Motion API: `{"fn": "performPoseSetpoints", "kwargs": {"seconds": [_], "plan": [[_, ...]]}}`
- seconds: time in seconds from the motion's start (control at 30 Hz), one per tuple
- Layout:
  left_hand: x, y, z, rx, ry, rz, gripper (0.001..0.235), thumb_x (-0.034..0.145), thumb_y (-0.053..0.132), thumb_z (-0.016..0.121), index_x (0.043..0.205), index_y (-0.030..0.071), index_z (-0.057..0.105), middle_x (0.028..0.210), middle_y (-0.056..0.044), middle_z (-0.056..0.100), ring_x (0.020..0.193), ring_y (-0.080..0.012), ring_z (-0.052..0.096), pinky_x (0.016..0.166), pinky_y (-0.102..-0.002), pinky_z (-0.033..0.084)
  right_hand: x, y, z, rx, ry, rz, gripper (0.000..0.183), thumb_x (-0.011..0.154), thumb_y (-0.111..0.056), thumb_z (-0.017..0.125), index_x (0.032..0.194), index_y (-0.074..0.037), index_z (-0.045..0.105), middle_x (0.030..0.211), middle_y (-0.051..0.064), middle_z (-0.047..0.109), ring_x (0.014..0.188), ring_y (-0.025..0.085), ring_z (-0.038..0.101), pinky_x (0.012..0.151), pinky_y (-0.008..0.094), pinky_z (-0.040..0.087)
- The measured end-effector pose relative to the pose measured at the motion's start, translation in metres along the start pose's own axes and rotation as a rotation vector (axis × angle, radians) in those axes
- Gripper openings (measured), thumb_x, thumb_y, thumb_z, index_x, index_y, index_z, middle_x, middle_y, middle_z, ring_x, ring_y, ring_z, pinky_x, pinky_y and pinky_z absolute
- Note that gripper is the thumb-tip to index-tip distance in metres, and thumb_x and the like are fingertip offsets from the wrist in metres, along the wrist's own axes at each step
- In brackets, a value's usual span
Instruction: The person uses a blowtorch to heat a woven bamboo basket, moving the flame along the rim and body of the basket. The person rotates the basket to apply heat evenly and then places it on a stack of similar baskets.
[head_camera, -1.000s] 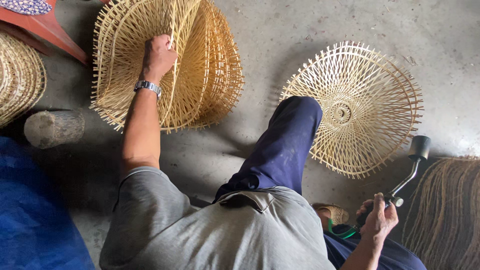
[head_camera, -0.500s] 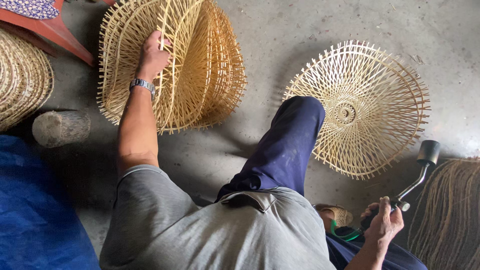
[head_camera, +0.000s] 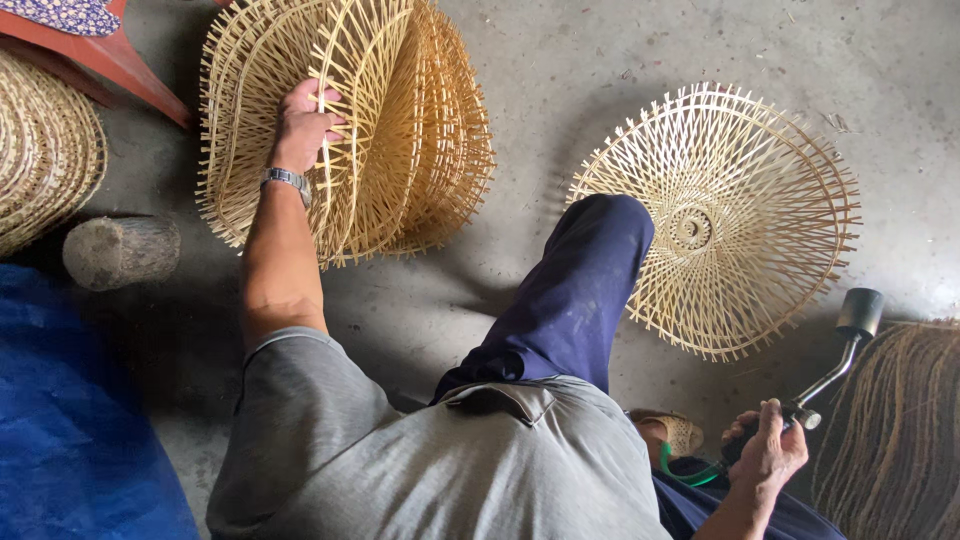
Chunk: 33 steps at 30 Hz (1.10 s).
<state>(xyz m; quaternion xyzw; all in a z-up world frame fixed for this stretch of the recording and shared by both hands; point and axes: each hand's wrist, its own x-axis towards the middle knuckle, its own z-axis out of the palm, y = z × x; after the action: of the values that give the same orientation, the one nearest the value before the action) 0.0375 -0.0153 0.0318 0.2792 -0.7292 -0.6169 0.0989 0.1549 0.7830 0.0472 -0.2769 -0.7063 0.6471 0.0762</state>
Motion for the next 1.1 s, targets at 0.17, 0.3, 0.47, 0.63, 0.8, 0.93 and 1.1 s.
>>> {"fn": "performPoseSetpoints", "kwargs": {"seconds": [0.17,0.3,0.47,0.63,0.8,0.93,1.1], "plan": [[0.003,-0.012,0.003,-0.005,-0.006,0.054,0.059,0.091,-0.014,0.056,0.145,0.007,0.051,0.141,-0.016,0.061,0.108,-0.0285,0.072,0.081,-0.035,0.065,-0.002,-0.003,-0.001,-0.026,-0.019,-0.049,0.017,0.112,-0.019,0.063,0.107,-0.005,0.056,0.077,0.007,0.059,0.056,0.014,0.054,0.047,0.028,0.045],[-0.005,-0.022,0.011,-0.011,-0.007,0.084,0.057,0.093,-0.012,0.057,0.147,0.007,0.052,0.141,-0.018,0.062,0.109,-0.0274,0.072,0.081,-0.033,0.068,-0.001,-0.012,0.001,-0.001,-0.007,-0.056,0.016,0.111,-0.017,0.065,0.108,-0.004,0.057,0.078,0.007,0.059,0.058,0.014,0.054,0.049,0.028,0.046],[-0.013,-0.037,0.023,0.032,0.041,0.095,0.058,0.093,-0.01,0.056,0.148,0.008,0.051,0.139,-0.016,0.065,0.109,-0.025,0.072,0.079,-0.032,0.063,0.006,-0.034,0.004,-0.009,0.004,-0.068,0.014,0.109,-0.015,0.064,0.108,-0.003,0.056,0.077,0.008,0.059,0.057,0.014,0.053,0.05,0.029,0.046],[-0.022,-0.039,0.032,0.058,0.105,0.124,0.055,0.093,-0.008,0.059,0.145,0.013,0.056,0.135,-0.012,0.067,0.103,-0.0177,0.073,0.076,-0.025,0.067,0.008,-0.051,0.007,-0.031,-0.007,-0.075,0.012,0.109,-0.015,0.062,0.109,-0.003,0.057,0.075,0.008,0.058,0.056,0.014,0.053,0.049,0.029,0.045],[-0.016,-0.011,0.018,0.377,0.25,0.308,0.04,0.097,-0.011,0.056,0.127,0.01,0.069,0.117,-0.013,0.072,0.078,-0.019,0.072,0.052,-0.027,0.059,0.007,-0.046,0.006,-0.045,-0.002,-0.074,0.014,0.11,-0.015,0.063,0.108,-0.003,0.056,0.077,0.007,0.059,0.058,0.014,0.054,0.049,0.029,0.044],[-0.005,0.033,-0.014,0.79,0.365,0.48,0.023,0.098,-0.007,0.065,0.116,0.006,0.071,0.098,-0.011,0.074,0.068,-0.0192,0.068,0.045,-0.031,0.048,0.009,-0.036,0.002,-0.031,0.011,-0.052,0.015,0.11,-0.016,0.064,0.107,-0.004,0.056,0.076,0.007,0.058,0.056,0.014,0.052,0.048,0.028,0.044],[-0.035,0.048,-0.015,0.837,0.463,0.544,0.033,0.102,-0.007,0.059,0.133,0.003,0.064,0.085,-0.013,0.07,0.065,-0.0205,0.066,0.047,-0.029,0.049,0.008,-0.024,0.002,-0.022,0.02,-0.041,0.014,0.109,-0.017,0.063,0.107,-0.005,0.056,0.076,0.007,0.058,0.056,0.014,0.053,0.048,0.028,0.044]]}}
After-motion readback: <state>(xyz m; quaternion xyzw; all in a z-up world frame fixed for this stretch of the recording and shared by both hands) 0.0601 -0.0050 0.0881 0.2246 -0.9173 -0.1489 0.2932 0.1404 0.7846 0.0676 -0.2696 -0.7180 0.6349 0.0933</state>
